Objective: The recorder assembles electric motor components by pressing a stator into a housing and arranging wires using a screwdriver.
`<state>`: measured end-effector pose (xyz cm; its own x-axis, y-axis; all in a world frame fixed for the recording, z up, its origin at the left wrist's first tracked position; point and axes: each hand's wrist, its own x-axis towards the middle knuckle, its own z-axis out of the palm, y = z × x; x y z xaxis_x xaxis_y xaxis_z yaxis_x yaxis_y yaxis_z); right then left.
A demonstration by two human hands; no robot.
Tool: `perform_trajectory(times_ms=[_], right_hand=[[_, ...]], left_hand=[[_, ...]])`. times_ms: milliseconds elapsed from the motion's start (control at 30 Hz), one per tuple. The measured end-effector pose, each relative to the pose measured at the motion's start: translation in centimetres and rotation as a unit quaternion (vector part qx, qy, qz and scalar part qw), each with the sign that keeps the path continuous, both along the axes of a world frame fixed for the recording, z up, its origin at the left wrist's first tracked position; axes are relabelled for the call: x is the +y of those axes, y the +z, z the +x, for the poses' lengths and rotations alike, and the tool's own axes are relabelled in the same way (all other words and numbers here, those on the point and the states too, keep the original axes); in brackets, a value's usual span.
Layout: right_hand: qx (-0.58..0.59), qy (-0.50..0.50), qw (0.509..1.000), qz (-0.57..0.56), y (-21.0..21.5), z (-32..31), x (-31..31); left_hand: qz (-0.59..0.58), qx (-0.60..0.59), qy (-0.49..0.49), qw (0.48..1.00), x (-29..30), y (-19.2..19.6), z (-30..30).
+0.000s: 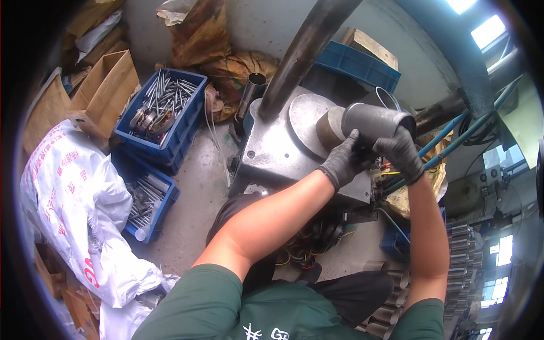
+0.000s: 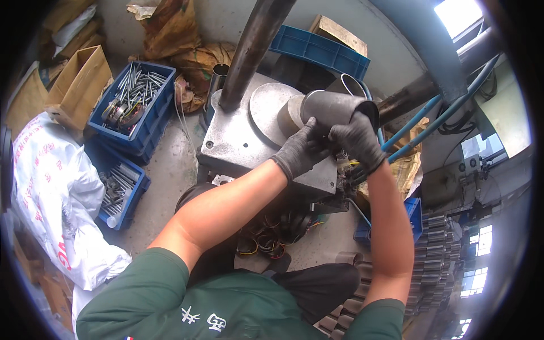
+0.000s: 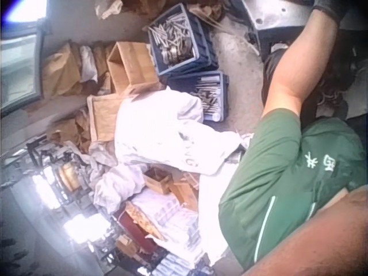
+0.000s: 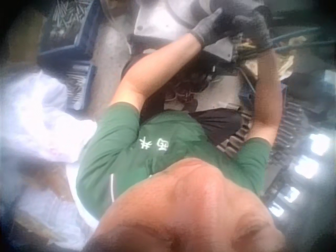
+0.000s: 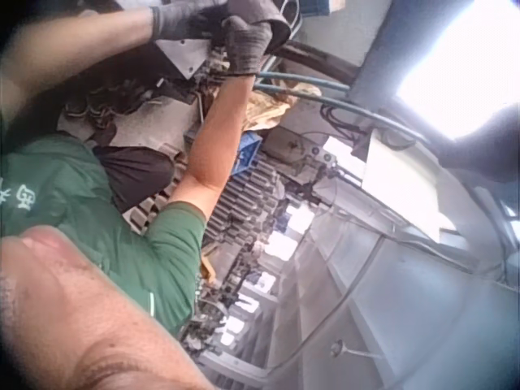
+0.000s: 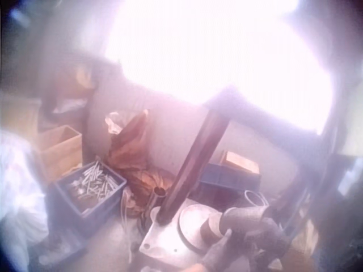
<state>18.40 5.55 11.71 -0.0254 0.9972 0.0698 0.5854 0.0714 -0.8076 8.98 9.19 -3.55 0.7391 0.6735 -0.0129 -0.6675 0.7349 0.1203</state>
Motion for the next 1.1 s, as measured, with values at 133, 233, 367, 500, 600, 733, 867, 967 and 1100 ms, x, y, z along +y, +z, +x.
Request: perform_trajectory(times_ms=[133,233,367,500,600,733,867,967,1100], right_hand=[[0.059,0.059,0.989,-0.120,2.0,0.9,5.1],[-0.198,0.185,0.962,0.021,1.8,3.2,9.6],[-0.125,0.069,0.981,-0.129,2.5,0.4,11.9],[-0.166,0.150,0.972,0.073,1.1,9.5,17.1],[-0.340,-0.002,0.931,0.137,2.5,-0.4,12.7],[0.095,0.189,0.869,0.447,0.4,2.3,6.5],[-0.141,0.054,0.843,0.516,-7.7,3.6,-5.1],[-0.055,-0.085,0.944,0.314,-21.2,7.4,-13.7],[0.159,-0.599,0.785,0.005,-37.7,14.2,-21.0]], left_hand=[[0.028,0.075,-0.002,0.997,0.3,1.5,-0.9],[0.016,0.155,-0.011,0.988,0.2,0.7,-0.6],[0.093,0.268,-0.007,0.959,-0.3,0.2,-1.4],[0.182,0.254,0.059,0.948,-1.5,1.8,1.0],[0.176,0.267,0.165,0.933,-0.1,1.5,-3.8],[0.142,0.291,0.184,0.928,-0.8,3.9,-5.6],[0.132,0.242,0.170,0.946,-1.0,3.2,-6.9],[0.168,0.258,0.171,0.936,-2.4,3.4,-7.2],[0.171,0.269,0.143,0.937,-3.0,3.2,-6.5]])
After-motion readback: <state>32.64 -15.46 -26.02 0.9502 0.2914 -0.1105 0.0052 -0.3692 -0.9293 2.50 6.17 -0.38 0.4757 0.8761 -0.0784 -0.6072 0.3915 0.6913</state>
